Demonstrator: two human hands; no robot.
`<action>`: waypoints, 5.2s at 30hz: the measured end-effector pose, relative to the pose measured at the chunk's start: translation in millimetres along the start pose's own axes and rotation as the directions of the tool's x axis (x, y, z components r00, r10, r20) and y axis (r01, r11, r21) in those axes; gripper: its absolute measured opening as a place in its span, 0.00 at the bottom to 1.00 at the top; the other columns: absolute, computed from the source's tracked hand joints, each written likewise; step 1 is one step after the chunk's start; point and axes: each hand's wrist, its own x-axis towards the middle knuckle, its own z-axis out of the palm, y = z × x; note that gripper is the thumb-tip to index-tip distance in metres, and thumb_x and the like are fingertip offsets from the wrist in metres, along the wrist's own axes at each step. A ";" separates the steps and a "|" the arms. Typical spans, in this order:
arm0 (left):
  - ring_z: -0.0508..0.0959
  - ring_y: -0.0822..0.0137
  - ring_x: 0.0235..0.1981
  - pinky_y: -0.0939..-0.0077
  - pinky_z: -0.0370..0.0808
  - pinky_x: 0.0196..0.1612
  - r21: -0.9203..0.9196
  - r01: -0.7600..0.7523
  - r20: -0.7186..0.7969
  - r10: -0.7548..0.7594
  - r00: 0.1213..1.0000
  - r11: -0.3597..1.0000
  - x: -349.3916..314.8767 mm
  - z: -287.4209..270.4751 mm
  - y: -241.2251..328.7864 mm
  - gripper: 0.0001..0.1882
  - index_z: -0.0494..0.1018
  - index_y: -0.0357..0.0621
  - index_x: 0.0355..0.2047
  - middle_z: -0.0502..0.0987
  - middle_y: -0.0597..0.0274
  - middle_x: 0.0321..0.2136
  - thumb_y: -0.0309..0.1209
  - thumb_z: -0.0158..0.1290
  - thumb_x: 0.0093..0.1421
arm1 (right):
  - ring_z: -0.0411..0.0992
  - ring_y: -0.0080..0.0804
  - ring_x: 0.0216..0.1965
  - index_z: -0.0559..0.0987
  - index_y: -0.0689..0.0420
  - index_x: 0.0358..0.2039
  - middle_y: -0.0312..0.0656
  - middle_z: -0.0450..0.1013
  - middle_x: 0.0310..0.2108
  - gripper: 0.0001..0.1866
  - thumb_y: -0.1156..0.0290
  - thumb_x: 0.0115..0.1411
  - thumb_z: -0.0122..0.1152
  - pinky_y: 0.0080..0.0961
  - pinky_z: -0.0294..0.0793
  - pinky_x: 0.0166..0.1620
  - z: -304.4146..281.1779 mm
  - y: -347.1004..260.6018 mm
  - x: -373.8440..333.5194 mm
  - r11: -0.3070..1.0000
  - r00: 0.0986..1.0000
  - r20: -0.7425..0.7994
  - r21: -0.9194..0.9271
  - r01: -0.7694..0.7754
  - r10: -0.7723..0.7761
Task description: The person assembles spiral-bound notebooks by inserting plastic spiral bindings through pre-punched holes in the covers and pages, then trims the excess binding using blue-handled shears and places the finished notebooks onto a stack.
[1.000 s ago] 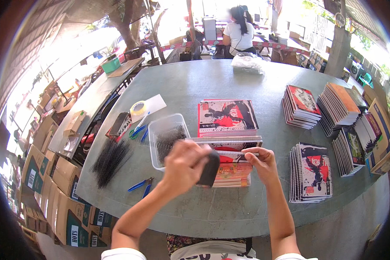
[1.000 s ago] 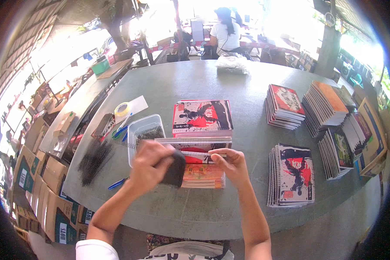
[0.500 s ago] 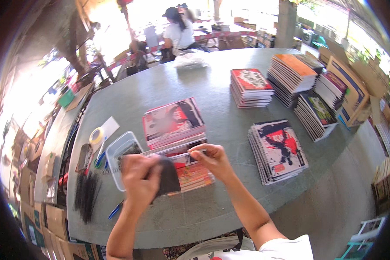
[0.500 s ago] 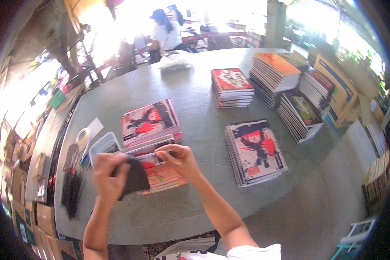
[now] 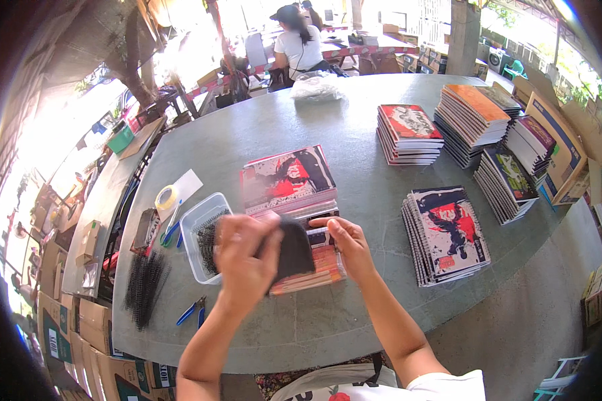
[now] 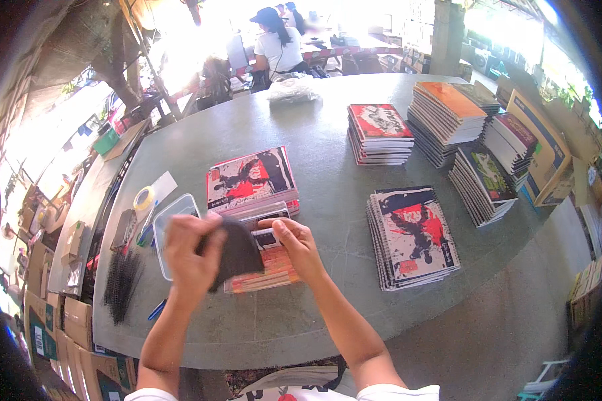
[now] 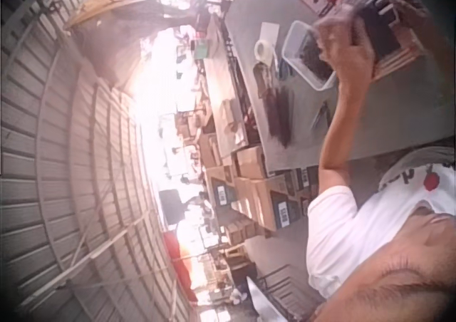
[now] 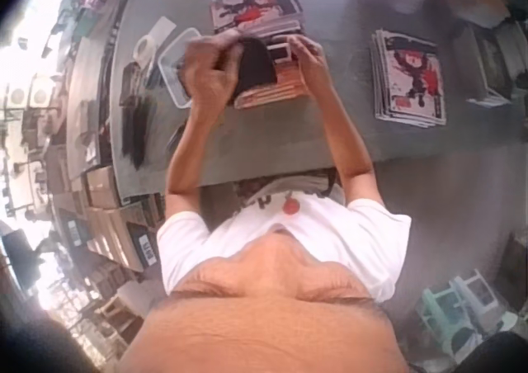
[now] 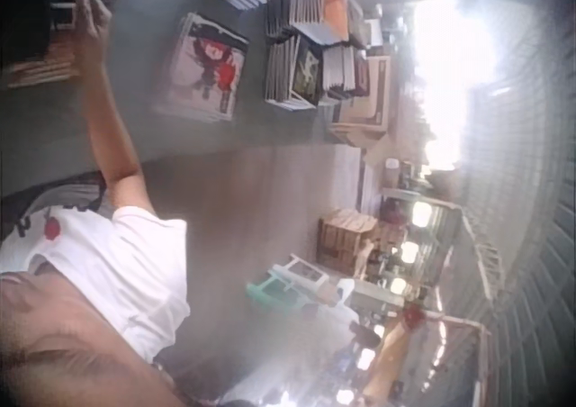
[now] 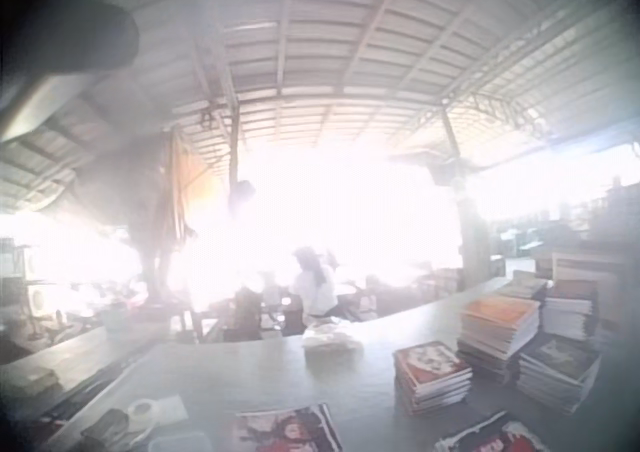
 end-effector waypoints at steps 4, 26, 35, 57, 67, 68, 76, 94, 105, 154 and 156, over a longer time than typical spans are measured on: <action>0.72 0.63 0.27 0.69 0.70 0.29 -0.005 -0.056 0.067 0.056 0.996 0.998 -12.8 18.9 5.7 0.10 0.76 0.46 0.30 0.70 0.61 0.25 0.22 0.59 0.45 | 0.68 0.18 0.34 0.77 0.65 0.38 0.35 0.74 0.34 0.20 0.60 0.65 0.45 0.17 0.67 0.38 -10.7 7.4 2.8 0.999 0.999 -0.020 0.039 -0.028 0.029; 0.72 0.56 0.40 0.63 0.66 0.45 0.031 -0.157 0.357 0.136 0.924 0.987 -20.5 47.1 9.9 0.13 0.73 0.37 0.37 0.75 0.53 0.33 0.27 0.52 0.50 | 0.69 0.17 0.36 0.75 0.64 0.38 0.33 0.73 0.34 0.09 0.83 0.56 0.54 0.18 0.70 0.40 -18.6 11.2 -7.9 0.936 0.998 0.051 -0.345 0.062 -0.047; 0.73 0.54 0.36 0.62 0.68 0.43 -0.121 -0.102 0.403 0.143 0.904 0.987 -12.5 56.9 15.4 0.11 0.73 0.36 0.31 0.75 0.51 0.29 0.23 0.54 0.44 | 0.66 0.12 0.32 0.74 0.62 0.32 0.30 0.73 0.29 0.09 0.86 0.52 0.48 0.16 0.68 0.33 -13.1 8.4 -12.4 0.832 0.988 0.054 -0.535 0.150 -0.143; 0.71 0.54 0.35 0.65 0.70 0.41 -0.176 -0.113 0.275 0.159 0.948 0.978 -15.7 66.4 18.0 0.10 0.71 0.37 0.29 0.71 0.54 0.27 0.22 0.52 0.43 | 0.69 0.18 0.33 0.73 0.63 0.34 0.35 0.73 0.29 0.05 0.76 0.57 0.51 0.19 0.68 0.35 -12.7 18.7 -15.0 0.619 0.964 0.075 -0.753 0.223 -0.256; 0.71 0.56 0.45 0.62 0.66 0.51 0.144 -0.004 0.409 -0.056 0.911 0.990 -81.4 -51.6 -65.7 0.19 0.72 0.39 0.40 0.74 0.54 0.37 0.37 0.58 0.50 | 0.73 0.26 0.34 0.75 0.63 0.42 0.39 0.75 0.34 0.16 0.70 0.55 0.61 0.20 0.70 0.38 -2.2 -50.9 -0.4 0.666 0.976 0.189 -0.715 0.212 -0.107; 0.72 0.54 0.45 0.61 0.66 0.52 0.232 0.188 0.515 -0.285 0.808 0.954 -103.2 -78.5 -95.4 0.22 0.72 0.39 0.42 0.75 0.51 0.39 0.38 0.59 0.49 | 0.74 0.31 0.37 0.75 0.62 0.42 0.43 0.75 0.36 0.16 0.68 0.55 0.60 0.22 0.70 0.41 22.4 -63.8 1.5 0.421 0.960 0.281 -0.868 0.262 -0.019; 0.67 0.44 0.49 0.58 0.65 0.51 0.584 0.352 0.522 -0.670 0.527 0.731 -206.6 -125.4 -159.5 0.36 0.61 0.37 0.54 0.68 0.41 0.44 0.36 0.58 0.44 | 0.74 0.44 0.37 0.77 0.61 0.37 0.50 0.76 0.32 0.12 0.68 0.54 0.57 0.36 0.72 0.41 120.7 7.3 32.3 0.077 0.827 0.557 -0.830 0.552 0.074; 0.73 0.71 0.28 0.78 0.69 0.31 -0.321 0.899 0.677 -0.592 0.437 0.297 -96.6 -68.1 -83.9 0.22 0.67 0.39 0.48 0.73 0.60 0.31 0.37 0.44 0.56 | 0.72 0.37 0.24 0.81 0.47 0.39 0.45 0.76 0.24 0.15 0.76 0.49 0.60 0.30 0.70 0.34 136.5 20.3 63.2 0.427 0.870 0.449 -0.840 0.334 0.204; 0.75 0.66 0.23 0.68 0.69 0.27 0.145 0.594 0.372 -0.600 0.708 0.791 -88.3 -68.6 -96.5 0.12 0.70 0.35 0.33 0.72 0.59 0.17 0.34 0.51 0.56 | 0.73 0.36 0.41 0.82 0.54 0.34 0.41 0.74 0.39 0.12 0.79 0.47 0.61 0.29 0.70 0.44 145.3 23.5 60.7 0.347 0.783 0.600 -0.778 0.523 0.164; 0.65 0.50 0.48 0.60 0.61 0.52 0.526 0.386 0.172 -0.539 0.824 0.758 -182.4 -127.3 -170.1 0.23 0.69 0.38 0.47 0.67 0.47 0.43 0.40 0.53 0.56 | 0.74 0.43 0.34 0.76 0.59 0.41 0.45 0.68 0.33 0.16 0.66 0.53 0.60 0.35 0.74 0.35 -97.4 -87.4 -80.8 -0.415 0.946 -0.189 -0.863 -0.288 -0.264; 0.68 0.49 0.45 0.60 0.63 0.49 0.598 0.384 0.061 -0.517 0.854 0.704 -184.4 -147.4 -203.6 0.19 0.70 0.37 0.44 0.69 0.47 0.40 0.36 0.52 0.56 | 0.74 0.41 0.31 0.77 0.59 0.40 0.43 0.69 0.31 0.15 0.66 0.53 0.61 0.33 0.74 0.34 -97.3 -91.4 -83.0 -0.419 0.941 -0.153 -0.865 -0.276 -0.303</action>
